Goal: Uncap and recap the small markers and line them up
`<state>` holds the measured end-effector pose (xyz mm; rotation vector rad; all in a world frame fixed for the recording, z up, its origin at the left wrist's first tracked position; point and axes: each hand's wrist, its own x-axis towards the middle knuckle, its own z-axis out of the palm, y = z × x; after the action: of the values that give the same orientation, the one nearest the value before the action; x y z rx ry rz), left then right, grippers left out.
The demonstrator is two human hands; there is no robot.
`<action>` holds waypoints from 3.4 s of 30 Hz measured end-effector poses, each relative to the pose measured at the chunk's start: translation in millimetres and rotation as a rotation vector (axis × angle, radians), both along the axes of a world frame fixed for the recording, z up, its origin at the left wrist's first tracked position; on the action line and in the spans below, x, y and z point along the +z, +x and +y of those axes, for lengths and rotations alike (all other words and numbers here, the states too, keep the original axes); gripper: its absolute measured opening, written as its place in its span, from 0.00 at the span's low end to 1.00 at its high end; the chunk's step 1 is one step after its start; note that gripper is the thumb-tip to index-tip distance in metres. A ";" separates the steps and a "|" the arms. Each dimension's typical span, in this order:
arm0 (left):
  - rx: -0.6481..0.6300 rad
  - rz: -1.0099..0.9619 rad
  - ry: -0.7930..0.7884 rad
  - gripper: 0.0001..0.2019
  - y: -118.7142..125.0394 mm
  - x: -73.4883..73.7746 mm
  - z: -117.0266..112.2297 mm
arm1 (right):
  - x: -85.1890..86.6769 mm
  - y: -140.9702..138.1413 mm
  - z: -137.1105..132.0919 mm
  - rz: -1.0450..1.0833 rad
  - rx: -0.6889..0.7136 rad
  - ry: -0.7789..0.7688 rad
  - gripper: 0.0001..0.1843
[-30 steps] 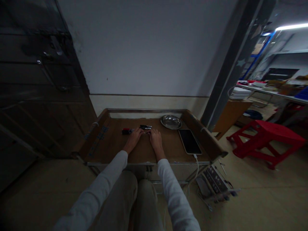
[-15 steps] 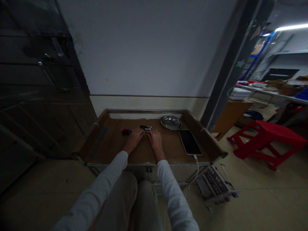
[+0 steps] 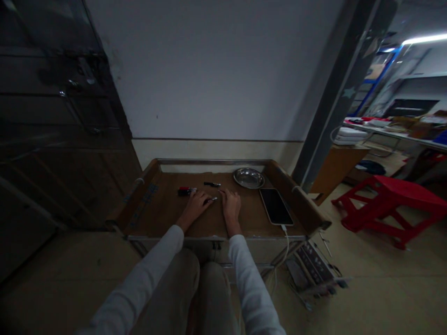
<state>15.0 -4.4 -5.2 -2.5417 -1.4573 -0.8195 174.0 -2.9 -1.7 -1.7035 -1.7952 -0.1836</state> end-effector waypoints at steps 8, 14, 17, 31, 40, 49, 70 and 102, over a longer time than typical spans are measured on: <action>0.153 -0.035 -0.011 0.10 -1.9 4.4 -5.9 | 6.4 -9.1 -6.2 -0.154 0.116 -0.036 0.15; 0.184 -0.126 0.016 0.11 -5.0 3.7 -6.8 | 8.0 -16.5 -9.7 -0.025 0.480 0.026 0.27; 0.306 -0.183 0.034 0.12 -6.2 5.1 -10.9 | 3.4 -17.6 -3.5 -0.011 0.473 0.017 0.30; 0.617 -0.087 -0.008 0.14 -6.6 -7.0 -14.4 | 0.4 -26.4 35.8 -0.191 0.199 -0.088 0.19; 0.454 0.014 -0.013 0.13 13.2 0.5 -0.3 | 1.5 -16.5 33.8 -0.174 0.138 -0.095 0.19; 0.393 0.099 -0.025 0.13 24.8 -0.5 29.9 | -3.7 -15.4 38.4 -0.185 0.028 -0.127 0.14; 0.337 0.131 0.009 0.11 24.0 -4.4 33.9 | -11.1 -7.4 43.3 -0.074 0.182 -0.158 0.12; 0.189 -0.157 -0.021 0.12 2.4 8.9 -9.4 | 5.4 -11.6 -9.0 0.136 0.117 0.042 0.19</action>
<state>17.4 -13.8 3.7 -2.3537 -1.7285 -0.9953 162.4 -11.9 3.6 -1.5391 -1.7715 -0.0540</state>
